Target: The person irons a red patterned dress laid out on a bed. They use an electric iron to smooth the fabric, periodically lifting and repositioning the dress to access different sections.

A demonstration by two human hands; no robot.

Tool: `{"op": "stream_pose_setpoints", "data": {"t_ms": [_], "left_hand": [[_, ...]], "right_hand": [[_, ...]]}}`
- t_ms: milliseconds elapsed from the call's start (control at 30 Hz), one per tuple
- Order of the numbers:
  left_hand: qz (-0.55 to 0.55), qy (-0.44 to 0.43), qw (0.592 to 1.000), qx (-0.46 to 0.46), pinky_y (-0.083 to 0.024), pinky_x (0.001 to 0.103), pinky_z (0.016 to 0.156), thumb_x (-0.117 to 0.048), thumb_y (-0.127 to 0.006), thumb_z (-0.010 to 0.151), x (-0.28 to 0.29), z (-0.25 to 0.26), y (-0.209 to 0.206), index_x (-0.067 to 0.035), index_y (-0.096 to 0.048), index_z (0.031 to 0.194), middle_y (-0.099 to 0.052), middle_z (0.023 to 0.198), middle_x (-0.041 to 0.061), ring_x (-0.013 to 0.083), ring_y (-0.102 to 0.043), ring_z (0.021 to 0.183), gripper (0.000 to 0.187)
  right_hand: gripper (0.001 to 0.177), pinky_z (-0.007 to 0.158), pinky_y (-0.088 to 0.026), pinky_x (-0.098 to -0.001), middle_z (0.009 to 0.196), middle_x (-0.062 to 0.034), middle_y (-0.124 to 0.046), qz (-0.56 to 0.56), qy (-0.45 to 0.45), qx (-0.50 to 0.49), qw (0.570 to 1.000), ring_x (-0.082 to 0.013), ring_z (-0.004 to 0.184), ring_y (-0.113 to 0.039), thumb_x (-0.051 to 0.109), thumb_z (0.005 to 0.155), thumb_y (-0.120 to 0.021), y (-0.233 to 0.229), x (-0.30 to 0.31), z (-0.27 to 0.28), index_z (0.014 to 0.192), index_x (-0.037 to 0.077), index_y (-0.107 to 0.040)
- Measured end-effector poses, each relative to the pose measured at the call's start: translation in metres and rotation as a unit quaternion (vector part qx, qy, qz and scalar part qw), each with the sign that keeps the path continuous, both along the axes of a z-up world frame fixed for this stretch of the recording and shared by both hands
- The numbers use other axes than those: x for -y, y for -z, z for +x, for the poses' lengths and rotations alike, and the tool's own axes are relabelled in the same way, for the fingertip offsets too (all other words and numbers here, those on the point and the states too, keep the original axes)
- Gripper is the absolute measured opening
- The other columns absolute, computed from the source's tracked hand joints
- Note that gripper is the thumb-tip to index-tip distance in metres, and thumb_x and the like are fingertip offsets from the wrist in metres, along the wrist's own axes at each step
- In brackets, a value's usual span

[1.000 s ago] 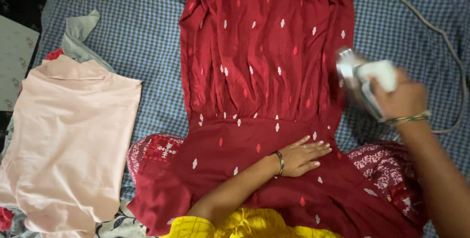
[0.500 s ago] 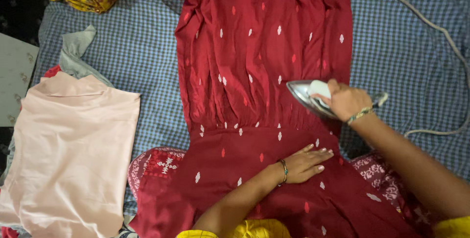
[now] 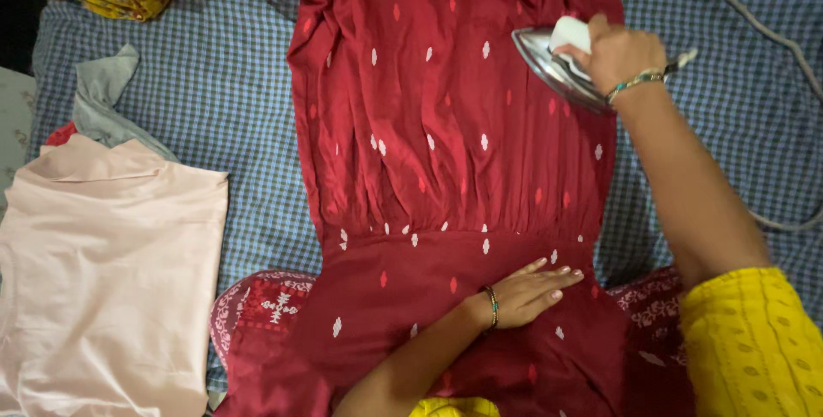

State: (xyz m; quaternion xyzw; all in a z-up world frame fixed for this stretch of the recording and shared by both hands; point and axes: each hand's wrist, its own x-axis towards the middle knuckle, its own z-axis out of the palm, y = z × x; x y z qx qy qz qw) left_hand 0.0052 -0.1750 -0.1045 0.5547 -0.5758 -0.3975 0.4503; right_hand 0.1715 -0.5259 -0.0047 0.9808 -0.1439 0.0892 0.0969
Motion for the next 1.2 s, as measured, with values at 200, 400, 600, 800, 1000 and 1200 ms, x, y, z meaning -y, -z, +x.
{"op": "stream_pose_setpoints", "data": {"t_ms": [200, 400, 600, 800, 1000, 1200], "left_hand": [[0.001, -0.002, 1.000, 0.003, -0.012, 0.050, 0.133, -0.035, -0.019, 0.115, 0.001, -0.001, 0.003, -0.011, -0.033, 0.161, -0.041, 0.165, 0.010, 0.0253, -0.032, 0.157, 0.054], [-0.002, 0.001, 1.000, 0.015, -0.013, 0.051, 0.132, -0.035, -0.019, 0.115, 0.002, -0.001, 0.006, -0.009, -0.033, 0.161, -0.042, 0.163, 0.012, 0.0267, -0.033, 0.156, 0.055], [-0.018, -0.004, 0.999, 0.043, -0.012, 0.052, 0.132, -0.035, -0.020, 0.114, 0.002, -0.004, 0.005, -0.008, -0.034, 0.161, -0.043, 0.162, 0.015, 0.0300, -0.034, 0.155, 0.056], [-0.022, -0.009, 0.998, 0.051, -0.013, 0.053, 0.133, -0.034, -0.024, 0.114, 0.000, -0.005, 0.004, -0.008, -0.036, 0.160, -0.045, 0.161, 0.014, 0.0299, -0.036, 0.155, 0.053], [-0.024, -0.009, 0.999, 0.037, -0.013, 0.052, 0.132, -0.034, -0.023, 0.115, 0.002, -0.004, 0.006, -0.010, -0.034, 0.161, -0.042, 0.164, 0.011, 0.0283, -0.035, 0.155, 0.053], [-0.012, -0.009, 1.000, 0.004, -0.013, 0.051, 0.134, -0.034, -0.023, 0.116, -0.001, -0.004, 0.005, -0.011, -0.035, 0.161, -0.041, 0.165, 0.009, 0.0260, -0.033, 0.157, 0.052]], "right_hand": [[0.071, 0.065, -0.055, -0.0498, 0.080, -0.0210, -0.074, 0.062, 0.035, -0.074, 0.995, -0.0378, 0.071, -0.072, 0.074, 0.102, -0.053, -0.022, -0.013, 0.002, 0.112, 0.005, -0.067], [0.067, 0.067, -0.059, -0.0486, 0.085, -0.0182, -0.075, 0.141, 0.023, -0.228, 0.963, -0.0349, 0.074, -0.075, 0.070, 0.094, -0.052, -0.043, -0.062, -0.053, 0.116, 0.008, -0.066], [0.070, 0.054, -0.059, -0.0455, 0.072, -0.0161, -0.074, 0.109, -0.076, -0.195, 0.972, -0.0334, 0.061, -0.074, 0.071, 0.090, -0.048, -0.030, -0.125, -0.151, 0.114, 0.008, -0.065], [0.069, 0.049, -0.057, -0.0466, 0.072, -0.0157, -0.073, 0.093, -0.084, -0.121, 0.985, -0.0350, 0.054, -0.071, 0.073, 0.088, -0.049, -0.019, -0.144, -0.181, 0.105, 0.008, -0.066], [0.062, 0.051, -0.057, -0.0453, 0.074, -0.0149, -0.072, 0.056, -0.067, -0.057, 0.995, -0.0327, 0.060, -0.071, 0.068, 0.093, -0.055, -0.012, -0.109, -0.123, 0.100, 0.008, -0.065], [0.069, 0.054, -0.055, -0.0462, 0.076, -0.0148, -0.071, 0.022, -0.024, 0.003, 0.999, -0.0333, 0.063, -0.071, 0.075, 0.098, -0.058, -0.005, -0.045, -0.034, 0.099, 0.006, -0.064]]}}
